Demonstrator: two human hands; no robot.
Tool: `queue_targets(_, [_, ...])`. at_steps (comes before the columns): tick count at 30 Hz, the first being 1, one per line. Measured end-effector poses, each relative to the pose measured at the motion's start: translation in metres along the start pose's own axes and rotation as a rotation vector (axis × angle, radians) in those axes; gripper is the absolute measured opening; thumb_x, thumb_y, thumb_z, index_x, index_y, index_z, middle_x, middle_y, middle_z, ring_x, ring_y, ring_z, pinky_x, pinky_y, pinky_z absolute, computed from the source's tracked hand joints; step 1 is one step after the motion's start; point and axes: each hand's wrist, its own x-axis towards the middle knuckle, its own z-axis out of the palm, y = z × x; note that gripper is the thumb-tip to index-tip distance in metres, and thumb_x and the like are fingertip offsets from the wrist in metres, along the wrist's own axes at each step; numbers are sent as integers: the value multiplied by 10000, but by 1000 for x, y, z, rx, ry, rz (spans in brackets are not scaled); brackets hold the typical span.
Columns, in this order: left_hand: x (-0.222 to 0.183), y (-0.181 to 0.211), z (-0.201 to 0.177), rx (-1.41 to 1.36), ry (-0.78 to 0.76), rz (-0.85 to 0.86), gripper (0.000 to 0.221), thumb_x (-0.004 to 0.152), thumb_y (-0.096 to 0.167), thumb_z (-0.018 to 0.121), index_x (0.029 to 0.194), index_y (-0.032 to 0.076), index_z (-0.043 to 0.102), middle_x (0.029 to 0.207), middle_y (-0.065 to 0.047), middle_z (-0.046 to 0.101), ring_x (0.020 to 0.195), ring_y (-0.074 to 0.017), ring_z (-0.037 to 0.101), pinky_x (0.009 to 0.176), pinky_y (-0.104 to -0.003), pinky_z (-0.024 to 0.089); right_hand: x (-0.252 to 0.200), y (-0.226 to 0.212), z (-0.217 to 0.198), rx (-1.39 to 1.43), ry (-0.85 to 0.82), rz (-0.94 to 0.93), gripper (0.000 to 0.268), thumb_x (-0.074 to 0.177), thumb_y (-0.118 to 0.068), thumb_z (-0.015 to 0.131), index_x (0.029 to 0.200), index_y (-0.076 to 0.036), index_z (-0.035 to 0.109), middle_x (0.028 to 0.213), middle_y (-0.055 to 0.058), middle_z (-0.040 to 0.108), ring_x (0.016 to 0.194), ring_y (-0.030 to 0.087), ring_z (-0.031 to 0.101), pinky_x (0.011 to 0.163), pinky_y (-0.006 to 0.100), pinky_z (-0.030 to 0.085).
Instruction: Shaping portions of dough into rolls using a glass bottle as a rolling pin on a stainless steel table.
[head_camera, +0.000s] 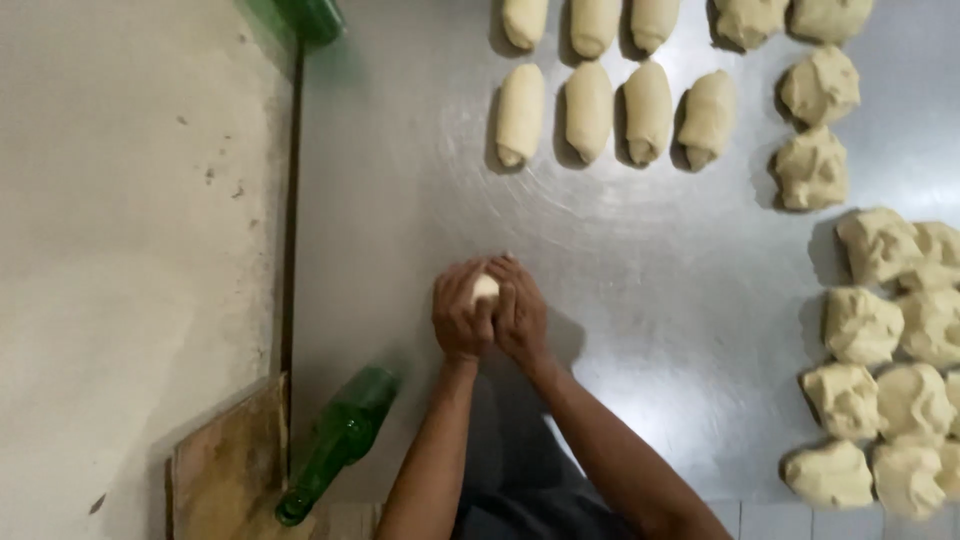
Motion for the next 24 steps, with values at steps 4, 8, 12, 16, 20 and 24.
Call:
queue_targets(4, [12, 8, -4, -86, -32, -185, 586, 1098, 495, 368, 1281, 64, 720, 1341, -150, 677, 1320, -335, 572, 1156, -515, 411, 34, 12, -62, -71, -96, 52, 296, 1107, -142, 470, 1277, -24, 683, 1402, 168, 646, 1346, 372, 580, 1149, 480, 443])
queue_targets(8, [15, 24, 2, 91, 114, -70, 440, 1107, 418, 479, 1217, 66, 720, 1281, -132, 700, 1318, -333, 583, 1241, -588, 275, 107, 87, -163, -625, -20, -84, 389, 948, -74, 691, 1335, -91, 648, 1445, 150, 559, 1395, 401, 485, 1169, 552, 386])
queue_targets(12, [18, 46, 19, 311, 31, -95, 300, 1036, 379, 584, 1088, 152, 774, 1156, -49, 752, 1273, -283, 613, 1244, -645, 192, 181, 117, -219, -987, -147, -112, 469, 972, -182, 727, 1432, -165, 636, 1602, 200, 353, 1462, 535, 283, 1118, 666, 298])
queue_targets(16, [3, 35, 23, 396, 11, -87, 290, 1027, 383, 600, 1097, 151, 760, 1185, -26, 739, 1289, -276, 595, 1242, -645, 182, 195, 151, -223, -931, -232, -47, 340, 997, -231, 713, 1322, -131, 693, 1633, 193, 332, 1469, 563, 231, 1073, 650, 325])
queue_targets(20, [-20, 13, 15, 344, 51, -46, 356, 1089, 360, 528, 1204, 79, 713, 1327, -96, 649, 1368, -324, 535, 1247, -613, 239, 184, 194, -217, -882, -116, -43, 199, 1027, -198, 701, 1189, -87, 734, 1674, 103, 368, 1560, 467, 250, 1221, 527, 390])
queue_targets(24, [-18, 18, 16, 295, 53, -46, 391, 1106, 349, 498, 1263, 38, 676, 1383, -149, 591, 1391, -363, 483, 1217, -553, 343, 175, 202, -220, -820, -54, -93, 345, 1047, -92, 652, 1390, -93, 621, 1701, 101, 347, 1595, 441, 241, 1295, 494, 378])
